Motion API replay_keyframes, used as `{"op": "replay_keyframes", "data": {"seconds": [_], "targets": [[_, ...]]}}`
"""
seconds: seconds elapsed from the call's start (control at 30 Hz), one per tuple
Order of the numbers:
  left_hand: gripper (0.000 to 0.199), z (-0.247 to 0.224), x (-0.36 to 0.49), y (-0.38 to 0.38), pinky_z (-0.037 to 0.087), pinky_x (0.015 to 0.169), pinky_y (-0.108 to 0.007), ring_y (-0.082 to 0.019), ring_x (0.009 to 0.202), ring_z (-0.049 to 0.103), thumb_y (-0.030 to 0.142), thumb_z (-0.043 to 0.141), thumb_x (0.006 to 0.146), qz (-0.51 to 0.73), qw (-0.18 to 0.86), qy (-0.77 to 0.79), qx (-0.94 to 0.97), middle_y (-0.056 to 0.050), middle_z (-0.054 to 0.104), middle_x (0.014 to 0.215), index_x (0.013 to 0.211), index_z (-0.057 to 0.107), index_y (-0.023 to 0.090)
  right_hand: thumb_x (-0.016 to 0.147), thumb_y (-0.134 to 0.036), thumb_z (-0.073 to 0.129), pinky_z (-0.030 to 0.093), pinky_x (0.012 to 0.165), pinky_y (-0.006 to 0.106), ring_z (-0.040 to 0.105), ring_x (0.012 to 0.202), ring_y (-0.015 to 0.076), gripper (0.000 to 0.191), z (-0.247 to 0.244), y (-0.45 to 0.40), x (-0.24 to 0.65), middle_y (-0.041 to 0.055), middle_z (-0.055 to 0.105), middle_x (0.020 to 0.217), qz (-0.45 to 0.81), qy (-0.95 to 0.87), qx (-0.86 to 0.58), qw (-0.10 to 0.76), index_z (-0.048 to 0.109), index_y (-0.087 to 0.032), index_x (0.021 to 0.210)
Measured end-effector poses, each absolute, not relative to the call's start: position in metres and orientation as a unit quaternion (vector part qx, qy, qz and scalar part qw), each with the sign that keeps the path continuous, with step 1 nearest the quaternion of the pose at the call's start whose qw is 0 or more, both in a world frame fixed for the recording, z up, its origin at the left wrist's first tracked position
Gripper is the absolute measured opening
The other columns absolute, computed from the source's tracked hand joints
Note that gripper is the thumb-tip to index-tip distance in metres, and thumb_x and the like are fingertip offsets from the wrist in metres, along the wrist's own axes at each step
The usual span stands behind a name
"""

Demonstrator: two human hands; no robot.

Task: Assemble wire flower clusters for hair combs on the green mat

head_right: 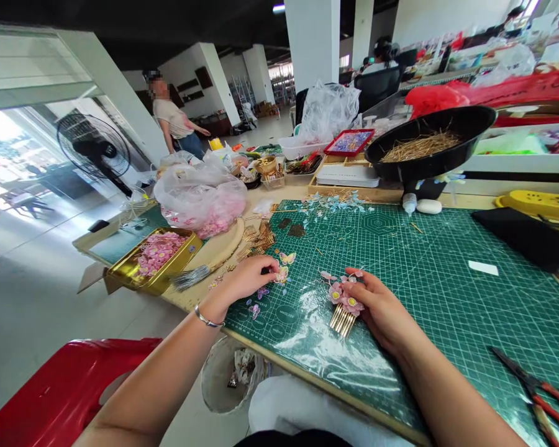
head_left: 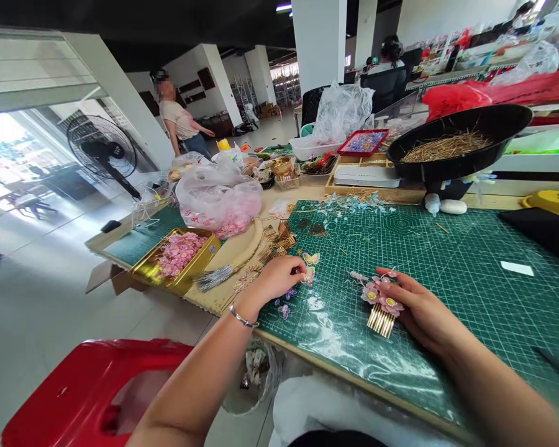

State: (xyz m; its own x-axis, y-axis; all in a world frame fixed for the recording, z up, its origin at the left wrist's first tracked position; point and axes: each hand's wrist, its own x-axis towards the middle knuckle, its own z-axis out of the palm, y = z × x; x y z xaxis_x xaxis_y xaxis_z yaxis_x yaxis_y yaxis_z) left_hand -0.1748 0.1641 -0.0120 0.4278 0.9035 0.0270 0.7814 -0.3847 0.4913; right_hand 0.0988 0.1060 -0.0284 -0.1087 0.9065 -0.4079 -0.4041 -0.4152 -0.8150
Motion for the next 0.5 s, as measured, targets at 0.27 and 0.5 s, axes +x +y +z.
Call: {"op": "replay_keyframes", "data": {"seconds": [0.27, 0.5], "targets": [[0.015, -0.008, -0.178, 0.166, 0.042, 0.067, -0.026, -0.013, 0.075, 0.057, 0.023, 0.064, 0.073, 0.34, 0.381, 0.532, 0.676, -0.001, 0.062, 0.08, 0.085, 0.056, 0.017, 0.075, -0.019, 0.068, 0.053, 0.066, 0.022, 0.062, 0.076, 0.0148, 0.045, -0.029, 0.104, 0.1, 0.0044, 0.066, 0.086, 0.701, -0.274, -0.462, 0.469, 0.05, -0.019, 0.117], [0.023, 0.036, -0.177, 0.156, 0.047, 0.07, -0.026, -0.01, 0.072, 0.057, 0.019, 0.07, 0.066, 0.453, 0.554, 0.47, 0.517, 0.001, 0.058, 0.079, 0.082, 0.054, 0.015, 0.076, -0.018, 0.067, 0.053, 0.065, 0.021, 0.062, 0.075, 0.0137, 0.044, -0.028, 0.105, 0.101, 0.0031, 0.066, 0.088, 0.699, -0.282, -0.465, 0.465, 0.05, -0.02, 0.116]]}}
